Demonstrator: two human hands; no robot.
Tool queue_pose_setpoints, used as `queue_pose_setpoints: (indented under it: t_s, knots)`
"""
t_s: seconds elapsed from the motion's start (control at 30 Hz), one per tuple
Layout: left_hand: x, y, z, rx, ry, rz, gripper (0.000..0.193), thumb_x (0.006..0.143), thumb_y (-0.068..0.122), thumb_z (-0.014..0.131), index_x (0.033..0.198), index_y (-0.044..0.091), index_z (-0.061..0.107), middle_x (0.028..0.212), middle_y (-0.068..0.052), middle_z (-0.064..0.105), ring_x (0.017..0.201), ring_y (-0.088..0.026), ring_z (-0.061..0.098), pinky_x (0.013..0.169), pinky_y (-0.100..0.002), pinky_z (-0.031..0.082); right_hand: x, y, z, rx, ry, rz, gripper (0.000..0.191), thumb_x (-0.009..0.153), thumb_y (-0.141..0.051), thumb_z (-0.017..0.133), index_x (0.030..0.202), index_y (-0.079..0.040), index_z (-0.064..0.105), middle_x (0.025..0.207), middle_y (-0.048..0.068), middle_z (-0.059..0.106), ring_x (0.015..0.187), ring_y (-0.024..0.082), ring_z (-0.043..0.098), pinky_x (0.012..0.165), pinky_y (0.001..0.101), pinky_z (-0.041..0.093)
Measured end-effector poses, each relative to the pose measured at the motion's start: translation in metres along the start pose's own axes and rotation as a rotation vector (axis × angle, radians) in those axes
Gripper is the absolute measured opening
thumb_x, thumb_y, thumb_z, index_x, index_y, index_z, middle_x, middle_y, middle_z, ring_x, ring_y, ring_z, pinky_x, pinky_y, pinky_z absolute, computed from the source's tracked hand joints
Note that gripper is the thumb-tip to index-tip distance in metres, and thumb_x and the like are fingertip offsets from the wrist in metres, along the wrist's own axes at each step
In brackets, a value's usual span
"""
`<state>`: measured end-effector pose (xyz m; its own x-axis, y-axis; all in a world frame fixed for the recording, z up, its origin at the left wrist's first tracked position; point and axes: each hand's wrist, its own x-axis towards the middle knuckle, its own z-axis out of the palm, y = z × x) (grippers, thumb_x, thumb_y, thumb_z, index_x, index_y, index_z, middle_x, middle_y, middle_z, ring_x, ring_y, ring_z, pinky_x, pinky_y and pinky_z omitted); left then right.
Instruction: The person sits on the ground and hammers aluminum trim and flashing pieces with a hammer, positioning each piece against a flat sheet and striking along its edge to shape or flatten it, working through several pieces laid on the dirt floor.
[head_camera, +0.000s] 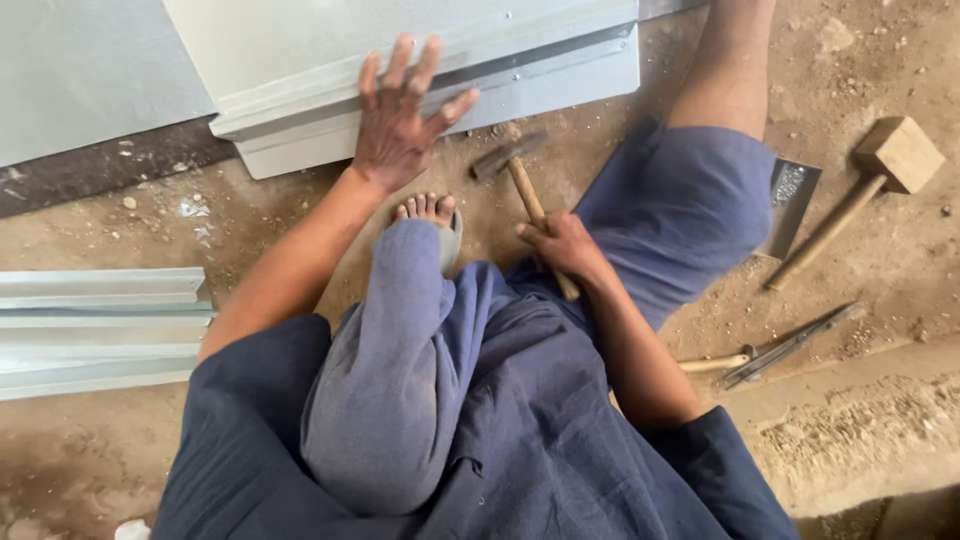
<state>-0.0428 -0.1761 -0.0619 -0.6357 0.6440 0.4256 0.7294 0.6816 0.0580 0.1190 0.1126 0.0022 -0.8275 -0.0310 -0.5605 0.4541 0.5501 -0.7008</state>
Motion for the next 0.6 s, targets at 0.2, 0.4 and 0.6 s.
queue_pose_setpoints:
  t_s: [0.2,0.4,0.6]
  knots:
    - [-0.07,-0.053,-0.029,0.302,-0.121,-0.15,0.088,0.106,-0.009,0.052,0.162,0.058,0.036,0.173,-0.014,0.009,0.163,-0.034,0.01,0.132,-0.059,0.013,0.083,0.008,-0.019,0.495,0.262,-0.156,0.042,0.098,-0.024,0.068,0.129,0.002,0.062,0.106,0.014,0.073,0.088,0.017,0.071,0.077,0.0325,0.062]
    - [-0.073,-0.05,-0.038,0.097,-0.127,-0.152,0.066,0.112,0.003,0.061,0.152,0.055,0.054,0.159,-0.011,0.038,0.145,-0.032,0.039,0.123,-0.056,0.03,0.114,0.015,-0.052,0.69,0.457,-0.198,0.034,0.109,-0.021,0.07,0.095,0.01,0.069,0.084,0.012,0.07,0.074,0.017,0.066,0.071,0.0309,0.054]
    - [-0.023,-0.013,-0.037,0.054,-0.061,-0.038,0.054,0.109,0.008,0.062,0.145,0.049,0.062,0.164,-0.014,0.037,0.144,-0.031,0.039,0.116,-0.052,0.03,0.107,0.04,-0.093,0.811,0.648,-0.065,0.019,0.098,-0.013,0.071,0.087,0.002,0.065,0.076,0.004,0.066,0.066,0.015,0.063,0.062,0.0322,0.052]
